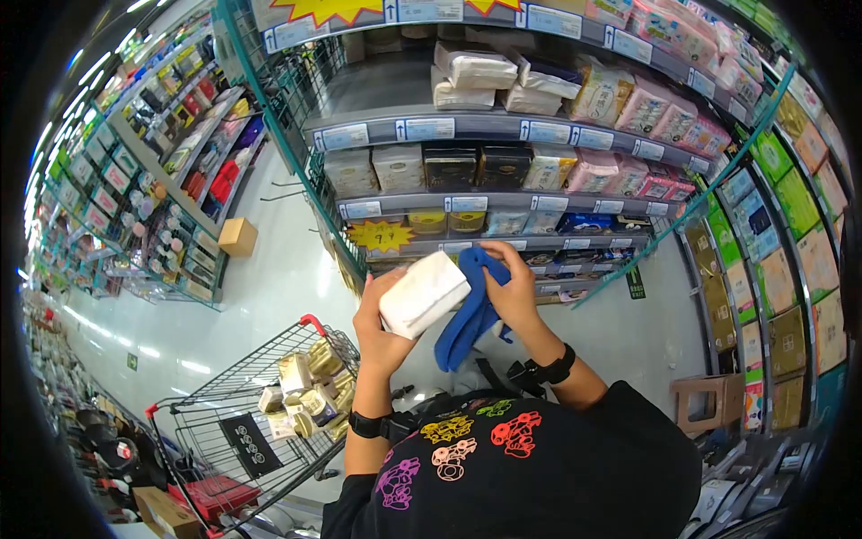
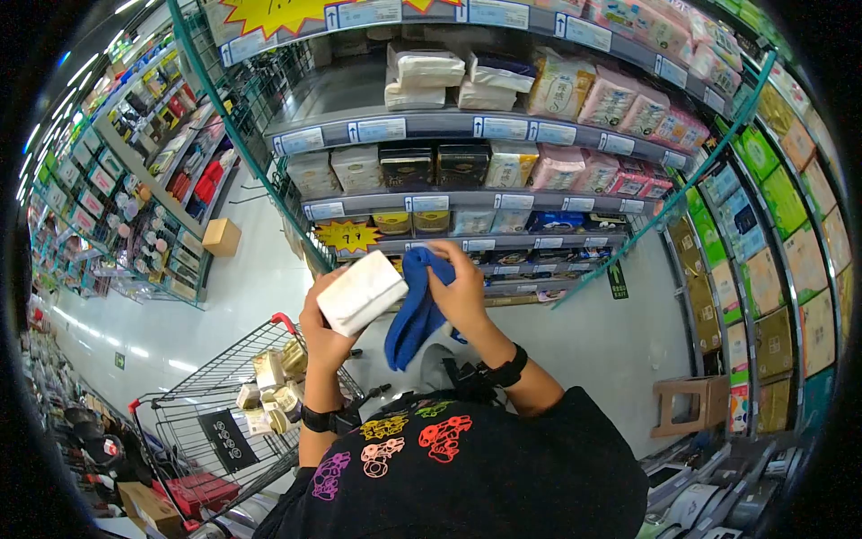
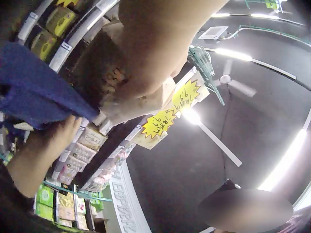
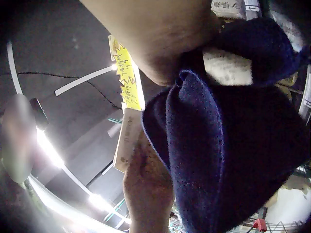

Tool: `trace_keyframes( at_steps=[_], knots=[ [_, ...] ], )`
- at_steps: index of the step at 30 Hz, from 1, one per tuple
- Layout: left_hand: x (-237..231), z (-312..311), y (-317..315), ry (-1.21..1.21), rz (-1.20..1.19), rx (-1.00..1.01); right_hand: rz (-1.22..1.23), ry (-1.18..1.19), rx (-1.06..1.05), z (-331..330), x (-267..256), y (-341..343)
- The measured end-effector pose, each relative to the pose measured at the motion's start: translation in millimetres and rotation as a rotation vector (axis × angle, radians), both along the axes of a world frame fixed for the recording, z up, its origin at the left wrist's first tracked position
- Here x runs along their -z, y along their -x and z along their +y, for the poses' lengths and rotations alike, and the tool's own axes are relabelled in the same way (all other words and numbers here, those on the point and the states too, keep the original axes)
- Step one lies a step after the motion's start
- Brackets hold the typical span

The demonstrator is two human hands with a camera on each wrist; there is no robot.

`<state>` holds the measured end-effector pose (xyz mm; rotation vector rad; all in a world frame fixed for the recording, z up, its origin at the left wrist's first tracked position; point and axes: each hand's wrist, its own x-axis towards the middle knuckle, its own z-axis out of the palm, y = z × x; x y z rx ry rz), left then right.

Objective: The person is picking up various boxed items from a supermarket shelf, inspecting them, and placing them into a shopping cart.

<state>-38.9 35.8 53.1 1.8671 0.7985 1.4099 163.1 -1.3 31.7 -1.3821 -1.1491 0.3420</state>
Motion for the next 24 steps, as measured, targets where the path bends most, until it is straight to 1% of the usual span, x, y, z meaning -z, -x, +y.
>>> trace_keyframes(
  at_steps=[1,2,4,5,6,7,8,9,10,11,12,13,14,15,16,17,18,19,21,24],
  knots=[
    [-3,-2,-3,0.109,-0.114,0.04,-0.055,0.034,0.007,-2,-2,-5],
    [-6,-2,-5,0.218,-0.228,0.078,-0.132,0.056,-0.034,-4,-6,-7],
    [7,10,-7,0.287,-0.315,0.173,-0.289,0.101,-0.116,-7,-16,-10],
    [8,15,-10,0.342,-0.375,0.208,-0.31,0.186,-0.272,-6,-17,-12],
    [7,21,-13,0.398,-0.432,0.244,-0.25,0.3,-0.443,-6,-23,-12],
    [5,23,-18,0.437,-0.457,0.273,-0.226,0.307,-0.522,-5,-15,-11],
    [3,24,-27,0.525,-0.491,0.215,-0.2,0.315,-0.603,-3,-10,-11],
    [1,27,-35,0.573,-0.511,0.243,-0.186,0.313,-0.694,1,-8,-14],
    [0,29,-41,0.626,-0.533,0.27,-0.152,0.295,-0.663,4,-10,-15],
    [0,33,-45,0.619,-0.533,0.331,-0.122,0.278,-0.632,8,-12,-19],
    [-3,36,-50,0.562,-0.446,0.401,-0.094,0.261,-0.604,14,-15,-23],
    [-10,40,-55,0.5,-0.36,0.468,-0.076,0.168,-0.579,23,-17,-30],
    [-18,45,-61,0.433,-0.275,0.533,-0.055,0.128,-0.558,31,-24,-37],
    [-25,52,-66,0.398,-0.268,0.633,-0.032,0.089,-0.536,35,-32,-44],
    [-32,59,-72,0.344,-0.207,0.646,-0.005,0.051,-0.512,39,-43,-49],
    [-40,65,-79,0.295,-0.144,0.66,-0.042,-0.001,-0.445,43,-55,-54],
    [-50,72,-87,0.246,-0.08,0.675,0.039,-0.051,-0.448,49,-60,-62],
    [-64,77,-93,0.141,0.018,0.59,0.013,-0.122,-0.4,55,-66,-68],
    [-74,92,-111,0.111,0.026,0.548,0.001,-0.239,-0.324,68,-78,-79],
    [-92,107,-133,0.062,0.009,0.474,0.033,-0.316,-0.305,88,-85,-96]
  ],
)
